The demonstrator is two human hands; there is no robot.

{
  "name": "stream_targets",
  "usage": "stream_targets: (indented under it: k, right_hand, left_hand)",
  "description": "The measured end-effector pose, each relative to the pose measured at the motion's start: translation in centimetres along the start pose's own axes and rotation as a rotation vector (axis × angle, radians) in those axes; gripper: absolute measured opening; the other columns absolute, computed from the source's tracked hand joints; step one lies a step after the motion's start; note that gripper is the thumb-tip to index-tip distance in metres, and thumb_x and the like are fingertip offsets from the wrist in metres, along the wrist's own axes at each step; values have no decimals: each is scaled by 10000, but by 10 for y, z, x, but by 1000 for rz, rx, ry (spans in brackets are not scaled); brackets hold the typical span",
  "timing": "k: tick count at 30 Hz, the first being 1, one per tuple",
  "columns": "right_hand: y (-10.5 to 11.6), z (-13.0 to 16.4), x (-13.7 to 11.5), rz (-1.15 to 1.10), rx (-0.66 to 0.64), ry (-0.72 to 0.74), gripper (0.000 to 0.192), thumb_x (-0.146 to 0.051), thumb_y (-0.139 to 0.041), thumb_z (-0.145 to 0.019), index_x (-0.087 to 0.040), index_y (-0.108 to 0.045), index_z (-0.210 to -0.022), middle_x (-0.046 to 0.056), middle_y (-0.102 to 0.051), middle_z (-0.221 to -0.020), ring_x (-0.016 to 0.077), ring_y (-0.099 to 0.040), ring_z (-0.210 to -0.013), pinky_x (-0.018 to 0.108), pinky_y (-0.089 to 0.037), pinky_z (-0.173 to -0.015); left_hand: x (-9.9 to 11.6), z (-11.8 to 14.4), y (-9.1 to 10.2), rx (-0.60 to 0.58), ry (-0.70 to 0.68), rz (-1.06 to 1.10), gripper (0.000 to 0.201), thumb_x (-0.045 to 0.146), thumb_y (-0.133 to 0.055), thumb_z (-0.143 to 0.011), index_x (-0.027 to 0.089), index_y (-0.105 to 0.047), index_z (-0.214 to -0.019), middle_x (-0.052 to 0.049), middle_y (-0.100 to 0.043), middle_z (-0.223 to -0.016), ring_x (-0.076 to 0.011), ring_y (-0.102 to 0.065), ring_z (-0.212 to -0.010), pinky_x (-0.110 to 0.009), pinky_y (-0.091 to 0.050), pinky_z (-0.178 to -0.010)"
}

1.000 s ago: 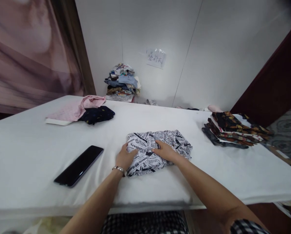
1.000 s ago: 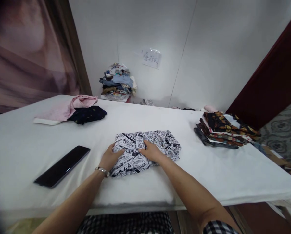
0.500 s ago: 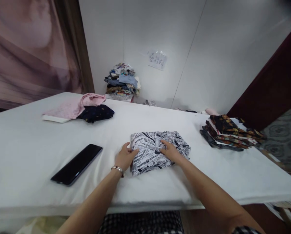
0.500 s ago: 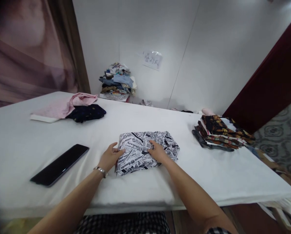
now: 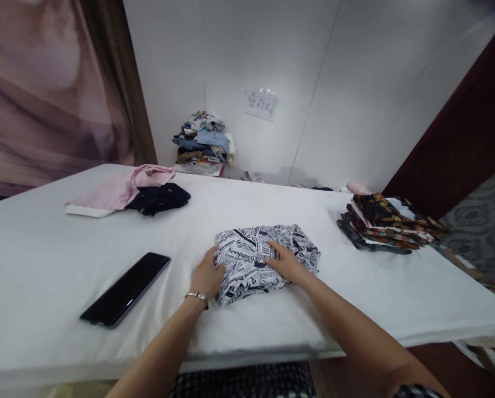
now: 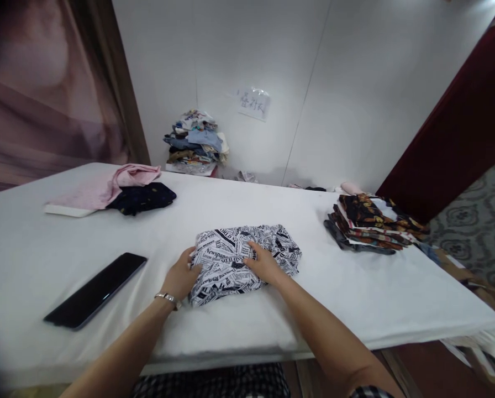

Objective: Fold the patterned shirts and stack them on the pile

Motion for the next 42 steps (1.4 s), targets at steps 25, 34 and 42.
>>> stream_targets:
  k: [25, 34, 42]
  right_hand:
    - [-66, 90, 2, -1424, 28, -668, 293, -422, -721, -805, -179, -667, -959, 48, -721, -922, 117, -650, -702, 179, -505, -517]
    - [-11, 55, 2, -1060, 228, -469, 289, -365, -775, -671, -193, -634, -855, 45, -706, -831, 126, -537, -585, 214, -299, -409]
    - [151, 3, -50, -417, 489, 50, 301, -372, -727, -656, -195, -714, -899, 23, -687, -832, 176, -565, -768, 278, -422, -632]
  left_hand:
    - [134, -144, -102, -555, -374, -311, 892, 384, -742, -605, 139, -454, -1413, -167, -563, -1388, -303, -557, -1250, -330, -467, -987]
    - [155, -157, -68, -558, -406, 15, 725, 320, -713, -688, 143, -522, -1365, -130, -678, -1229, -260, -639, -1122, -336, -507, -934]
    - [198, -144, 74, -282, -694, 786, 855, 354, -802, -642, 163, -451, -1398, -75, -694, -1029, -226, -661, -931, -435, -523, -891]
Point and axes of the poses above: each hand's wrist, its own z-axis away from the middle knuckle, its own y-axis out of the back of the hand, x = y × z, the point moved 8 cm from there along -z, towards the middle knuckle
